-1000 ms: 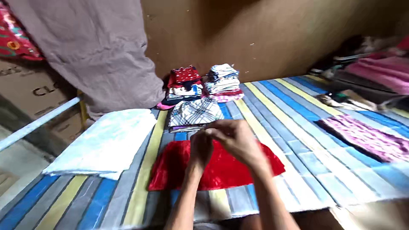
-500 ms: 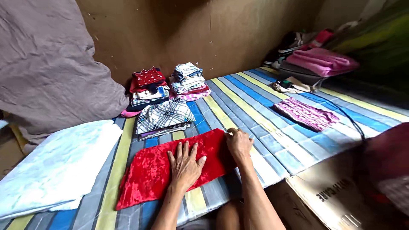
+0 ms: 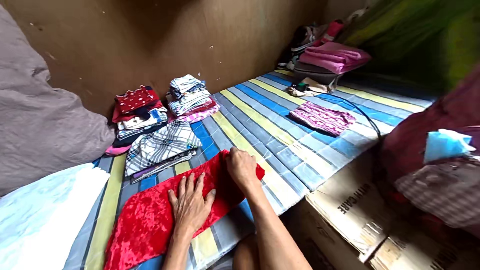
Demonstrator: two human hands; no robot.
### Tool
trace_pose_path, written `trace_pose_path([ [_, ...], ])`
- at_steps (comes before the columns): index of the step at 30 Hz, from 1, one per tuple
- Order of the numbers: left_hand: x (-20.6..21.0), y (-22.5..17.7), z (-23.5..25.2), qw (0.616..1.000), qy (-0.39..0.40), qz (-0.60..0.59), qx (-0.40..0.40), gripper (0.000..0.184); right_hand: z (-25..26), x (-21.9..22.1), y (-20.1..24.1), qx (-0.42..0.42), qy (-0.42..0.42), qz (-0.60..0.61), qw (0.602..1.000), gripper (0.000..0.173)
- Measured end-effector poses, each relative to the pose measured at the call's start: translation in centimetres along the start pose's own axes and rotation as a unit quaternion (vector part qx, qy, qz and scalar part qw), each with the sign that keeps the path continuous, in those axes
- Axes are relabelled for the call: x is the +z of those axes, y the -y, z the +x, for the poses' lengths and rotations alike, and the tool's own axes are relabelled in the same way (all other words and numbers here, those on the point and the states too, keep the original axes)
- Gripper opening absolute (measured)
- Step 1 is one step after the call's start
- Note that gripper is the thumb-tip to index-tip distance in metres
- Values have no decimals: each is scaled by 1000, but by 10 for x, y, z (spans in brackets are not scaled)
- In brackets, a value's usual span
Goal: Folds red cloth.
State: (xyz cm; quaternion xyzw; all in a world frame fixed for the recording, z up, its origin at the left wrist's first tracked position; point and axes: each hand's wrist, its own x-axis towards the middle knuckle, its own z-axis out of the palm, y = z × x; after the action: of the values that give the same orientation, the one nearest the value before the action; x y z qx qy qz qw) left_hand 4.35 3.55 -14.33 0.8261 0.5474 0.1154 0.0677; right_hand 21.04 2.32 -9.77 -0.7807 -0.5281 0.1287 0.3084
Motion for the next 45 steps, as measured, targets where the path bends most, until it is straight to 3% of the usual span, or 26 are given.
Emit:
trace_pose_path([
  [2,-1,1,0,1000,9,3,-5,63,8,-2,-1,52,51,9,997,25],
  [5,-1,3,-1,1000,18,5,-6,63,16,2,-14,82,43,34,995,22],
  [12,-7,2,-1,998,47,19,-32,66,18,20,-29,3,-26,71,997,19],
  [18,-9,0,2,995,85,18,-53,67,17,13,-26,-49,72,-118,989,34],
  [21,-9,-1,2,994,92,11,-57,68,19,15,-22,-52,42,-120,991,32],
  [24,-8,-3,2,996,76,6,-50,66,15,30,-22,-206,-82,-90,971,25],
  [26,-9,-5,3,996,73,-1,-50,65,14,39,-20,-305,-91,-90,944,30],
  [28,-9,-5,3,995,87,-9,-54,65,9,43,-22,-259,33,-140,955,50],
  [30,-10,-5,4,994,97,-20,-50,67,11,48,-30,-204,87,-165,961,59],
  [36,-23,3,4,990,123,-51,-48,69,14,49,-34,-203,88,-173,960,59],
  [42,-36,81,-13,978,50,-53,-196,62,13,49,-37,-214,65,-165,961,57],
  [45,-41,97,-25,974,50,-62,-212,62,12,50,-38,-220,57,-154,962,57],
])
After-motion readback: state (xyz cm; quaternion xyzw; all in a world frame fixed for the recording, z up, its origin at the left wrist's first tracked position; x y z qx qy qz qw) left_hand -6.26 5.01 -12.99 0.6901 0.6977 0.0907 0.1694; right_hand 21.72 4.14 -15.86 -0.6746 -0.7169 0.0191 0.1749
